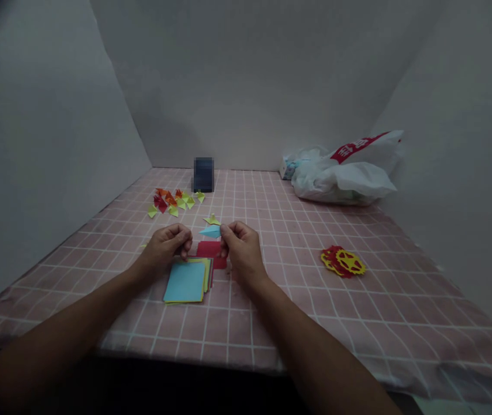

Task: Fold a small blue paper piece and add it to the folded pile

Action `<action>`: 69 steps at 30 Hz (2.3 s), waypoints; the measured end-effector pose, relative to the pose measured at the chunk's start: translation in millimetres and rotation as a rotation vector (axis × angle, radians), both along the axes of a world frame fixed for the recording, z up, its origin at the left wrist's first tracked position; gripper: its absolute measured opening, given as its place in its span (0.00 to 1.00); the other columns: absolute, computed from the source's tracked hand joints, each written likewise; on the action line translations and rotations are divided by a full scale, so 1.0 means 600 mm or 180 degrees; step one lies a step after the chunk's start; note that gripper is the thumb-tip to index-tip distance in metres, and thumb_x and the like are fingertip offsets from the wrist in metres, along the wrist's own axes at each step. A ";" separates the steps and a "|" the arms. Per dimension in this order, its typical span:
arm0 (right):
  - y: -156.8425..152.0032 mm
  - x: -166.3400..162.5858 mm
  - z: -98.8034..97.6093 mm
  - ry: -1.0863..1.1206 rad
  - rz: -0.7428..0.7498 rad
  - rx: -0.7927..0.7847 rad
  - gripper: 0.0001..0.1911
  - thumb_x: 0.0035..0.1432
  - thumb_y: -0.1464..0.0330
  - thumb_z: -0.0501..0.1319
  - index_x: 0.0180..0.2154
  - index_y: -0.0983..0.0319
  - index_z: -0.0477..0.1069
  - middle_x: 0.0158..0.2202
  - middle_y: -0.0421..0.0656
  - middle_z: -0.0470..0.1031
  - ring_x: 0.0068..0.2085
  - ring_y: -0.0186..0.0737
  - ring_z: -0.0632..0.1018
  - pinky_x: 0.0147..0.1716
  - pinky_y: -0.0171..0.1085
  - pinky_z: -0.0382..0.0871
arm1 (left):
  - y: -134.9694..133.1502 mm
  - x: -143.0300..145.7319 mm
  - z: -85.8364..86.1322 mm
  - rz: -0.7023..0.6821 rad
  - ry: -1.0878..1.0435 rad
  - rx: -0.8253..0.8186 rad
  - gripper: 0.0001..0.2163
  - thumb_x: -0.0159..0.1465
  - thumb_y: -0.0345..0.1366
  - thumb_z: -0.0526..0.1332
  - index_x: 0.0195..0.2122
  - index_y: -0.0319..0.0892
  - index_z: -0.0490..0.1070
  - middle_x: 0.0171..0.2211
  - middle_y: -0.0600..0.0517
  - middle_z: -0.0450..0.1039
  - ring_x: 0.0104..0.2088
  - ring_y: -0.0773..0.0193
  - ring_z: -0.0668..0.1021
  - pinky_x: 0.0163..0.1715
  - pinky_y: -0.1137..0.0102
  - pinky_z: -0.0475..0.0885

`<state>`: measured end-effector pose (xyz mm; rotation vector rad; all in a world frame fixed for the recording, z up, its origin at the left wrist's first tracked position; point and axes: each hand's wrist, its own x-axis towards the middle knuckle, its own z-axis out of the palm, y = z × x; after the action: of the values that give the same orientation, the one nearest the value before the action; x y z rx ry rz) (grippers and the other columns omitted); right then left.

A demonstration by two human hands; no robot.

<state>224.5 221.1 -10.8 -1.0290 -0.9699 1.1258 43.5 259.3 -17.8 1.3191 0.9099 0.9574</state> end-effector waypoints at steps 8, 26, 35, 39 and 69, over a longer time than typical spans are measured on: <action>-0.008 -0.007 0.007 -0.0196 0.0036 0.0071 0.15 0.55 0.61 0.65 0.24 0.60 0.65 0.17 0.34 0.65 0.17 0.30 0.66 0.17 0.31 0.58 | -0.007 -0.004 0.004 -0.0049 0.0209 0.0666 0.16 0.65 0.49 0.61 0.34 0.39 0.72 0.23 0.56 0.67 0.21 0.71 0.70 0.21 0.76 0.67; -0.010 -0.018 -0.011 -0.0010 0.1185 0.0319 0.13 0.64 0.60 0.58 0.48 0.56 0.70 0.29 0.36 0.71 0.22 0.30 0.72 0.24 0.34 0.67 | -0.012 0.006 0.000 -0.0813 -0.0840 -0.0784 0.15 0.61 0.44 0.67 0.30 0.38 0.67 0.23 0.58 0.65 0.18 0.75 0.67 0.18 0.77 0.66; -0.010 -0.020 -0.007 -0.0357 0.1101 0.0412 0.07 0.59 0.63 0.62 0.38 0.59 0.72 0.27 0.37 0.70 0.21 0.29 0.69 0.21 0.32 0.65 | -0.018 0.004 0.010 -0.1172 -0.0833 -0.1174 0.14 0.58 0.43 0.69 0.31 0.38 0.69 0.21 0.59 0.62 0.16 0.76 0.63 0.15 0.78 0.63; -0.008 -0.015 -0.003 -0.0432 0.0742 0.0458 0.10 0.59 0.62 0.62 0.29 0.61 0.69 0.23 0.36 0.67 0.21 0.29 0.68 0.21 0.31 0.63 | -0.023 0.006 0.006 -0.0708 -0.0532 -0.0579 0.14 0.60 0.45 0.67 0.31 0.39 0.69 0.23 0.57 0.65 0.20 0.73 0.68 0.20 0.76 0.68; -0.013 -0.022 -0.006 -0.0603 0.0691 0.0456 0.10 0.58 0.66 0.62 0.41 0.58 0.64 0.25 0.32 0.68 0.21 0.29 0.71 0.21 0.32 0.66 | -0.029 0.012 0.002 -0.0030 -0.0315 0.0776 0.12 0.60 0.34 0.68 0.42 0.42 0.68 0.32 0.55 0.73 0.29 0.70 0.77 0.28 0.76 0.76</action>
<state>211.1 213.3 -14.5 -0.9419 -1.3202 1.1306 50.8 242.2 -16.5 1.4648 0.7270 1.1434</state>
